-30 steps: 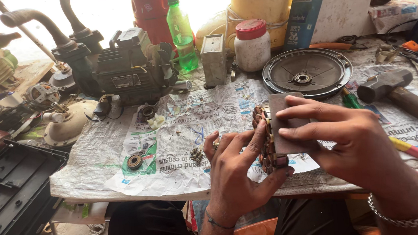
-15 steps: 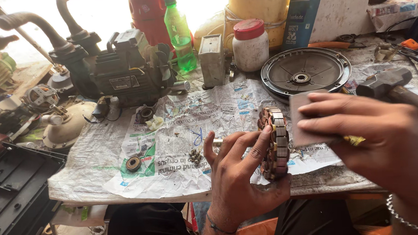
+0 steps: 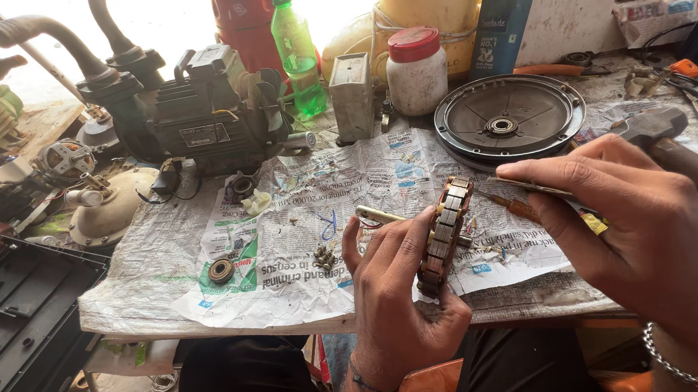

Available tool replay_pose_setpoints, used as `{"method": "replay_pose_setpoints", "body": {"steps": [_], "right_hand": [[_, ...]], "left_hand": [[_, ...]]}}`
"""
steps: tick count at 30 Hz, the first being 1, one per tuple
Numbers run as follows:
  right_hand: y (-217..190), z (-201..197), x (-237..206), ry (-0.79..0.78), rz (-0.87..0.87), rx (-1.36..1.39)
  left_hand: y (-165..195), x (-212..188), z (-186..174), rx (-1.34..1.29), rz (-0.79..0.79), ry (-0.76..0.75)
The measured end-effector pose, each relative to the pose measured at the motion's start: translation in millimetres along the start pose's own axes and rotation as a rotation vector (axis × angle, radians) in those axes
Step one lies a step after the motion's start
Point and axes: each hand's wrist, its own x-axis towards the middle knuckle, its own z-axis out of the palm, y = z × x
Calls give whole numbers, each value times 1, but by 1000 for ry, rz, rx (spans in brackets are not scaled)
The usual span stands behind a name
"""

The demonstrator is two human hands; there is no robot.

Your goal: The person holds a motor armature in the left hand and uses a sanding block in the right hand to smooth the commutator surface. The armature is rotated by hand to sand different sections of the commutator throughout the clip.

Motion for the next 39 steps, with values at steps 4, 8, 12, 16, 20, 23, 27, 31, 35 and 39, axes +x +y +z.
{"method": "replay_pose_setpoints", "body": {"steps": [4, 8, 12, 16, 20, 23, 27, 31, 35, 39], "right_hand": [[1, 3, 0, 10, -156, 61], [1, 5, 0, -51, -103, 99], [0, 8, -1, -43, -79, 119], [0, 13, 2, 7, -189, 47], [-1, 21, 5, 29, -240, 28], [-4, 25, 4, 26, -228, 26], [-8, 27, 1, 59, -288, 50], [-6, 29, 1, 65, -301, 1], [-1, 31, 0, 52, -239, -3], [3, 33, 2, 59, -173, -47]], "left_hand": [[0, -1, 4, 22, -30, 26], [-1, -1, 7, 55, -30, 39], [-1, -1, 8, 85, -12, 49], [1, -2, 11, 98, -31, 74], [5, -3, 14, 120, -53, 129], [7, -3, 14, 122, -74, 141], [11, -2, 11, 116, -82, 157], [18, 4, 14, 156, -65, 176], [25, 13, 20, 142, -69, 242], [23, 25, 21, 133, -127, 164]]}}
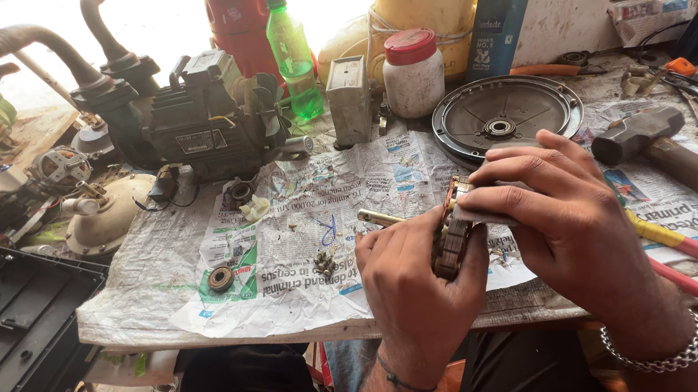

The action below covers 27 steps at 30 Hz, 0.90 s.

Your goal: The person holds a motor armature in the left hand and uses a sanding block in the right hand to smooth the commutator surface. The armature is rotated by hand to sand different sections of the commutator throughout the clip.

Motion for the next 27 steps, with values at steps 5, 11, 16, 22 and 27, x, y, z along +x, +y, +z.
{"method": "replay_pose_setpoints", "body": {"steps": [5, 11, 16, 22, 27], "right_hand": [[-1, -2, 4, 34, 109, -48], [-7, -4, 7, 53, -18, -63], [-2, -5, 7, 58, 72, -69], [-14, -21, 4, 123, 81, -12], [-21, -30, 7, 191, 109, 34]], "left_hand": [[-5, 11, -2, -19, -1, -65], [-3, 11, -5, -22, 1, -77], [-4, 10, -5, -36, 9, -60], [-7, 14, -4, -16, -13, -49], [-4, 17, -7, 7, -25, -68]]}}
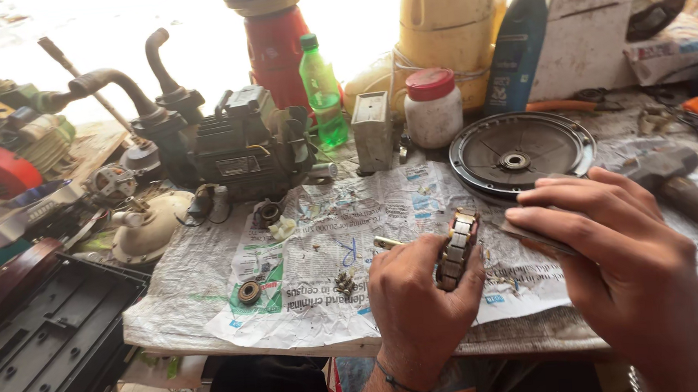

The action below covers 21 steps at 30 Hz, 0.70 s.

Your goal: The person holds a motor armature in the left hand and uses a sanding block in the right hand to smooth the commutator surface. The armature is rotated by hand to sand different sections of the commutator throughout the clip.

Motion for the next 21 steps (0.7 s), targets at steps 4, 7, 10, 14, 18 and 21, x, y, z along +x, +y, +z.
{"method": "replay_pose_setpoints", "body": {"steps": [4, 7, 10, 14, 18, 21], "right_hand": [[11, 3, -4, -11, -11, -2], [28, 6, -16, -30, -14, 21], [48, 6, -32, -54, -16, 70], [65, 8, -57, -67, 11, 65], [66, 13, -81, -21, 96, 59], [67, 14, -98, -15, 121, 62]], "left_hand": [[2, 2, -1, 4, 13, 15], [2, 5, 1, 22, 15, 7], [0, 8, 5, 29, 4, -2], [0, 8, 8, 29, -39, -33], [2, 5, 6, 11, -8, 6], [1, 5, 5, 41, -14, -21]]}}
